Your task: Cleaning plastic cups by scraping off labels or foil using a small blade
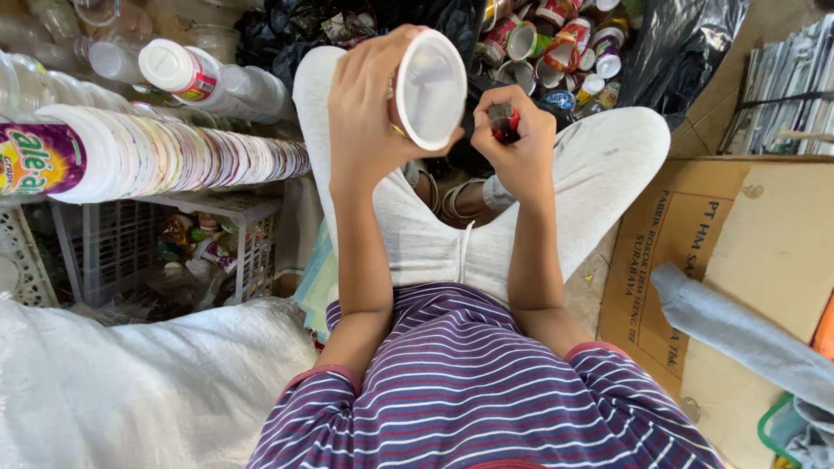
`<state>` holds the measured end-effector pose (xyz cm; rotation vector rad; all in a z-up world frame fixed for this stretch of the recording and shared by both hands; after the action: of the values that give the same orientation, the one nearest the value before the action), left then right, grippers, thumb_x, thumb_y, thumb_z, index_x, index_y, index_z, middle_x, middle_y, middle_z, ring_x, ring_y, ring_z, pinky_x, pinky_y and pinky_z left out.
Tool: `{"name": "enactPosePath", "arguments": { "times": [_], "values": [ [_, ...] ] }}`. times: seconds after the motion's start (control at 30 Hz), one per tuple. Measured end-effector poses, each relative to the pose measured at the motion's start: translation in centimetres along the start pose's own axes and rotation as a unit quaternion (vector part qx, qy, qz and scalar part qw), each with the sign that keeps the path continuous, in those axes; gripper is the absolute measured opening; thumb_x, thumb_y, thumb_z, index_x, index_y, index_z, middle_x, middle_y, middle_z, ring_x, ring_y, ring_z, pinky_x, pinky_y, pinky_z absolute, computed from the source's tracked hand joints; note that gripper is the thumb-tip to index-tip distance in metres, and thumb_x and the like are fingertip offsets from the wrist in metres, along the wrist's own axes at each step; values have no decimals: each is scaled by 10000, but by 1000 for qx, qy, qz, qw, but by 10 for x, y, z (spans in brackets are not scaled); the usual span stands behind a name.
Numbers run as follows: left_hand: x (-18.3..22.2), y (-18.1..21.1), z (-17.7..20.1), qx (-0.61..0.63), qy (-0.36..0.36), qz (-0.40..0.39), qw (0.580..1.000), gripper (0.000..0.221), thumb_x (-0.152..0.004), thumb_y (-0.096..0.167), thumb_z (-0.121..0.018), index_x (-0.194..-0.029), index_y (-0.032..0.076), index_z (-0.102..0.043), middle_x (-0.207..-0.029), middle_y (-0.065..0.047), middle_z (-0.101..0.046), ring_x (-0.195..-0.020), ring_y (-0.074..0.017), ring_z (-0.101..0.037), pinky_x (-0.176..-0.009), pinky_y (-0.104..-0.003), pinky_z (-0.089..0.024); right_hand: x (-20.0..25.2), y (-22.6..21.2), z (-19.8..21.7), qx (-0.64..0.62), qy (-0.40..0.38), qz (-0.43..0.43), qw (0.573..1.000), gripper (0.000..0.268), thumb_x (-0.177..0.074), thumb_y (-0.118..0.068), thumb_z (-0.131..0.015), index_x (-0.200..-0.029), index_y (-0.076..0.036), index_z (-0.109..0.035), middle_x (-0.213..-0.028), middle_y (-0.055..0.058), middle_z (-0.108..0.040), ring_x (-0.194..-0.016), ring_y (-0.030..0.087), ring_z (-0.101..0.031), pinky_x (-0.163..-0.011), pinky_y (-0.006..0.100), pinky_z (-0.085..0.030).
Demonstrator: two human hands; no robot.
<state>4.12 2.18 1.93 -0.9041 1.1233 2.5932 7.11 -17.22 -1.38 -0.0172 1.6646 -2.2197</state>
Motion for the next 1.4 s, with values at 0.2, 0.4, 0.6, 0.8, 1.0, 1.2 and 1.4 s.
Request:
{"name": "enactPosePath", "arguments": {
  "times": [0.2,0.4,0.6,0.8,1.0,1.2,1.4],
  "values": [
    [16,-46,14,198,60,108,972,1040,-584,165,-1052,-1436,176,-456,-1371,-31,-602,-1200,-251,-683,-1092,-378,-569,-14,10,-23,-39,-28,-30,998,166,-908,58,-781,-990,-19,-657,-764,10,-606,-619,75,-456,-574,206,-379],
    [178,-229,-105,604,174,197,752,1074,-861,680,-755,-1571,2,-320,-1553,-151,-500,-1417,-272,-504,-1253,-436,-383,-37,29,-71,-234,-135,-35,962,658,-855,30,-807,-1432,-19,-494,-1070,87,-660,-682,64,-473,-645,177,-385],
    [149,-220,-102,637,278,249,675,1068,-892,853,-470,-1552,14,-432,-1581,-139,-478,-1426,-298,-473,-1177,-470,-363,-69,25,-145,-214,-220,-61,950,771,-838,4,-868,-1503,-63,-483,-919,-16,-607,-704,46,-463,-688,172,-389],
    [162,-256,-85,712,383,232,540,1328,-711,1048,-193,-1634,104,-332,-1532,-91,-546,-1211,-236,-572,-866,-368,-468,-117,-3,-190,-68,-239,82,965,741,-751,-107,-886,-1391,-30,-522,-1380,127,-606,-1192,259,-623,-1079,337,-468],
    [98,-227,-42,750,472,328,327,1220,-710,921,-358,-1651,156,-224,-1703,-128,-200,-1566,-339,-140,-1230,-619,-47,-173,-23,-287,37,-239,271,932,701,-817,-351,-1001,-1297,-34,-601,-1234,124,-701,-1060,276,-727,-939,358,-566],
    [120,-239,-65,862,389,199,255,1031,-931,898,-375,-1609,123,-330,-1666,-286,-242,-1507,-375,-342,-1162,-481,-389,-175,18,-397,174,-290,313,888,775,-604,-446,-1016,-1243,-188,-659,-1051,65,-679,-717,304,-670,-652,430,-545],
    [114,-242,-63,849,437,209,210,1030,-980,875,-261,-1610,61,-271,-1663,-157,-286,-1562,-389,-228,-1271,-508,-246,-154,75,-471,330,-317,348,818,767,-526,-478,-1004,-1121,-189,-616,-1132,138,-551,-651,306,-678,-564,436,-574]
  ]
}}
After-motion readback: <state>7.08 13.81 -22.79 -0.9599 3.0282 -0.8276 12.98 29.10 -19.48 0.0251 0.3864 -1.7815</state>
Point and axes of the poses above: each hand's wrist, its own x-axis away from the middle knuckle, its own z-axis out of the back of the hand, y = z × x, the point moved 4 cm from there along -x, towards the middle knuckle
